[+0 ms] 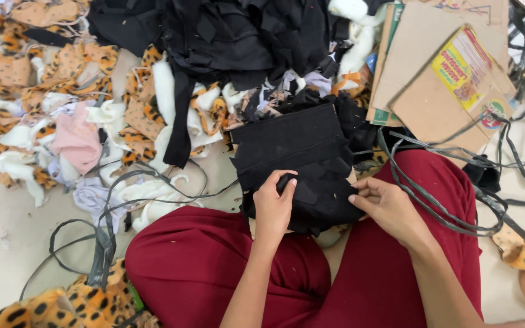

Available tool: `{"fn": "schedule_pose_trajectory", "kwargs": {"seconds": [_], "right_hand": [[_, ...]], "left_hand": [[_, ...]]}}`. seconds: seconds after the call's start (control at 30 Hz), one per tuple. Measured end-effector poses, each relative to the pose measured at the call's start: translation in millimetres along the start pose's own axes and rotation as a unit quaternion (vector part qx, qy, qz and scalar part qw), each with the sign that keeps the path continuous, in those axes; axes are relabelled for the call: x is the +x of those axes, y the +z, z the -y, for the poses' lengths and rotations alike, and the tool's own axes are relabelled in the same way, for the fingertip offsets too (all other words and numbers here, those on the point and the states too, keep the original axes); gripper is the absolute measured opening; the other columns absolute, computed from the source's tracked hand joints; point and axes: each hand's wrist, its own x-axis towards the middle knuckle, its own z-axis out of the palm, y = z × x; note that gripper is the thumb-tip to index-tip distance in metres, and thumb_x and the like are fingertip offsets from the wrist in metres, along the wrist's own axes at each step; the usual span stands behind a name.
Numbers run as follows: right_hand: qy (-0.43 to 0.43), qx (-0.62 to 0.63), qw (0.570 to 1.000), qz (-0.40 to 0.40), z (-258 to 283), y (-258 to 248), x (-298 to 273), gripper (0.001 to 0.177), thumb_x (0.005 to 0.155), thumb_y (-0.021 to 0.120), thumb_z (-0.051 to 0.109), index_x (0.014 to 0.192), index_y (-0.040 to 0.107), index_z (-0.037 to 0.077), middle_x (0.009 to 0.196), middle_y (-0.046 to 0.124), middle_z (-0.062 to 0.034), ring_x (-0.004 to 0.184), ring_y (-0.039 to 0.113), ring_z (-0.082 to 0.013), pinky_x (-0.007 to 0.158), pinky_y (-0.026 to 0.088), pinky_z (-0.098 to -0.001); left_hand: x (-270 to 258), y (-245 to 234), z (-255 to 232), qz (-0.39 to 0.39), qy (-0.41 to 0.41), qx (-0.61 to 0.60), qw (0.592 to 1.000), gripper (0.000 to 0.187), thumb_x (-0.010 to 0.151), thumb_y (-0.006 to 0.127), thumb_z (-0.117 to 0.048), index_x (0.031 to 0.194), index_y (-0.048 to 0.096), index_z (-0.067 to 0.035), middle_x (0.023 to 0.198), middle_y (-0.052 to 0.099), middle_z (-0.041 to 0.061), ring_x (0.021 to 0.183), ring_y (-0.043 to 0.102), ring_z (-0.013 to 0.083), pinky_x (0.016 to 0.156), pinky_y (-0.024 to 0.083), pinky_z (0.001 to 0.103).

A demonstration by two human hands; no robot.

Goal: Layer black fabric scraps onto a cardboard template

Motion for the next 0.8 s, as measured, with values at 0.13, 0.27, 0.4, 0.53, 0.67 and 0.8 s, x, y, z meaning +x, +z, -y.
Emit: {"fn": "schedule_pose_trajectory", "kwargs": {"seconds": [0.13, 0.27, 0.4, 0.53, 0.67, 0.8], "right_hand": [[-0.038, 0.012, 0.999, -0.028, 12.0, -9.0, -1.0, 0.023, 0.087, 0.075, 0.0, 0.11, 0.074, -0.001, 0.087, 0.072, -0.0102, 0.074, 0.067, -0.0143, 0.06, 0.062, -0.0323], [-0.042, 0.025, 0.999, 0.017, 39.5, -30.6, -2.8, 0.015, 0.089, 0.075, 0.005, 0.104, 0.075, 0.003, 0.09, 0.071, -0.0034, 0.079, 0.062, -0.0094, 0.068, 0.051, -0.0251], [-0.044, -0.101, 0.994, 0.017, 76.7, -20.3, 0.5, 0.013, 0.087, 0.075, 0.007, 0.099, 0.08, 0.004, 0.083, 0.07, -0.0095, 0.072, 0.062, -0.0163, 0.056, 0.055, -0.0304], [-0.057, -0.205, 0.977, -0.014, 59.3, -12.8, 26.5, 0.015, 0.087, 0.078, 0.011, 0.101, 0.081, 0.009, 0.084, 0.077, -0.0088, 0.07, 0.07, -0.0194, 0.056, 0.057, -0.0323], [-0.029, -0.162, 0.986, -0.016, 61.4, -15.0, 17.6, 0.014, 0.087, 0.075, 0.007, 0.1, 0.081, 0.007, 0.082, 0.075, -0.0105, 0.069, 0.068, -0.0186, 0.059, 0.058, -0.0308], [-0.036, -0.203, 0.978, -0.032, 57.3, -20.9, 19.4, 0.013, 0.088, 0.073, 0.005, 0.098, 0.08, 0.008, 0.081, 0.076, -0.0096, 0.067, 0.07, -0.0194, 0.058, 0.059, -0.0312]], "left_hand": [[-15.5, -2.5, -11.9, 0.008, -0.003, 0.024, 1.0, 0.019, 0.096, 0.064, -0.015, 0.112, 0.076, -0.013, 0.101, 0.076, 0.023, 0.095, 0.075, 0.0395, 0.081, 0.061, 0.045], [-39.3, -6.7, -35.2, 0.061, -0.094, -0.039, 0.993, 0.021, 0.092, 0.066, -0.018, 0.112, 0.074, -0.019, 0.108, 0.071, 0.009, 0.078, 0.073, 0.0175, 0.068, 0.066, 0.03], [-31.7, 3.4, -9.2, 0.073, -0.08, -0.052, 0.993, 0.032, 0.09, 0.069, -0.011, 0.122, 0.07, -0.01, 0.118, 0.068, 0.021, 0.074, 0.078, 0.0242, 0.071, 0.065, 0.037], [-19.6, 16.0, 2.5, 0.049, -0.069, -0.019, 0.996, 0.032, 0.091, 0.067, -0.007, 0.123, 0.068, -0.007, 0.125, 0.065, 0.031, 0.085, 0.078, 0.0363, 0.075, 0.065, 0.039], [-24.2, 17.1, 1.6, 0.03, -0.074, 0.002, 0.997, 0.03, 0.091, 0.068, -0.007, 0.121, 0.069, -0.008, 0.122, 0.068, 0.028, 0.084, 0.078, 0.0328, 0.072, 0.066, 0.036], [-18.2, 17.0, 0.4, 0.006, -0.057, 0.011, 0.998, 0.029, 0.09, 0.069, -0.006, 0.119, 0.07, -0.009, 0.116, 0.072, 0.025, 0.077, 0.077, 0.0266, 0.068, 0.065, 0.033]]}}
